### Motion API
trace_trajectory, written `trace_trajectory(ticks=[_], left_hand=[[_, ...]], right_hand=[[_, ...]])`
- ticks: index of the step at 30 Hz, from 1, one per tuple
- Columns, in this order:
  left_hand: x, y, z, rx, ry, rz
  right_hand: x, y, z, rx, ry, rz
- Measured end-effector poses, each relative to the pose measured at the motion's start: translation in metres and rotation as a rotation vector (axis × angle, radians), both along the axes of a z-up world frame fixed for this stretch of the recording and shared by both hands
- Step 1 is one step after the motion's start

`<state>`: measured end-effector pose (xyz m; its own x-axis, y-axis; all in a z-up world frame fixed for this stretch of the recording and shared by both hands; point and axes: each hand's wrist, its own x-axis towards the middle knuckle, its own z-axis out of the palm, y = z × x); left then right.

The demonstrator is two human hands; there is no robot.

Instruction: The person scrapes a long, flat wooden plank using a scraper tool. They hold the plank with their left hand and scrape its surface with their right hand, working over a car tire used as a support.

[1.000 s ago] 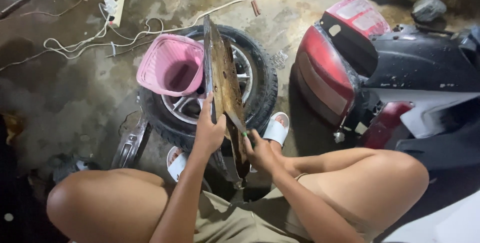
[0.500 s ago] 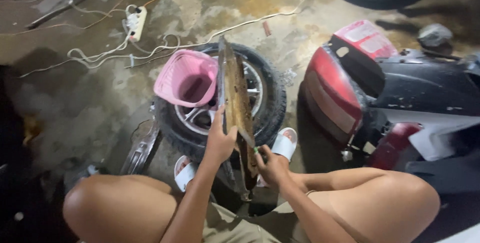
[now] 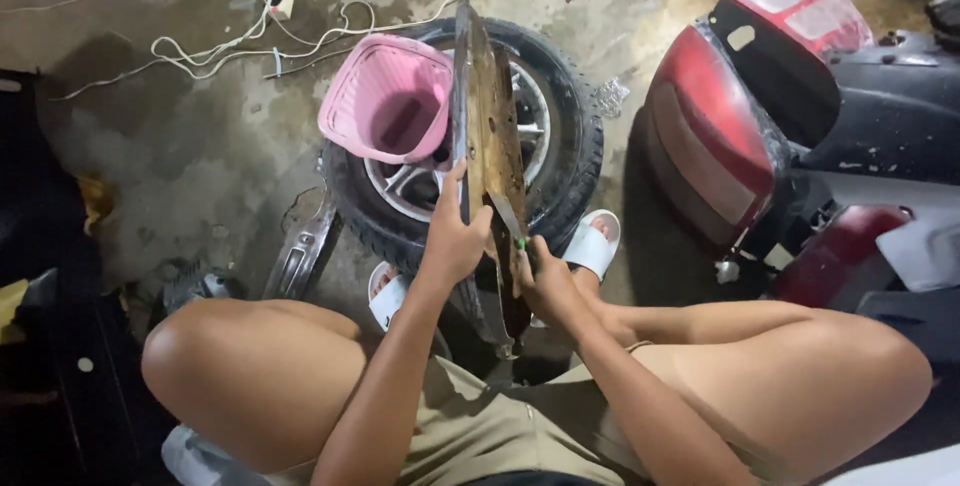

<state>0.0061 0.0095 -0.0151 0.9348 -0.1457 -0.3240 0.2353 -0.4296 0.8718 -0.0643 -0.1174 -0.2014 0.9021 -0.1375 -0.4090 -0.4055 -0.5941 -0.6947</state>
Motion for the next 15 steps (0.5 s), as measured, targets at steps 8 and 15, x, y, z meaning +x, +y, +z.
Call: trace_trajectory(ticks=[8, 15], left_hand=[[-0.001, 0.001, 0.002, 0.020, -0.006, 0.020], [0.003, 0.001, -0.006, 0.051, -0.008, 0.022]], right_hand=[[-0.006, -0.004, -0.013, -0.043, -0.032, 0.003], [-0.006, -0.005, -0.015, -0.028, -0.069, -0.032]])
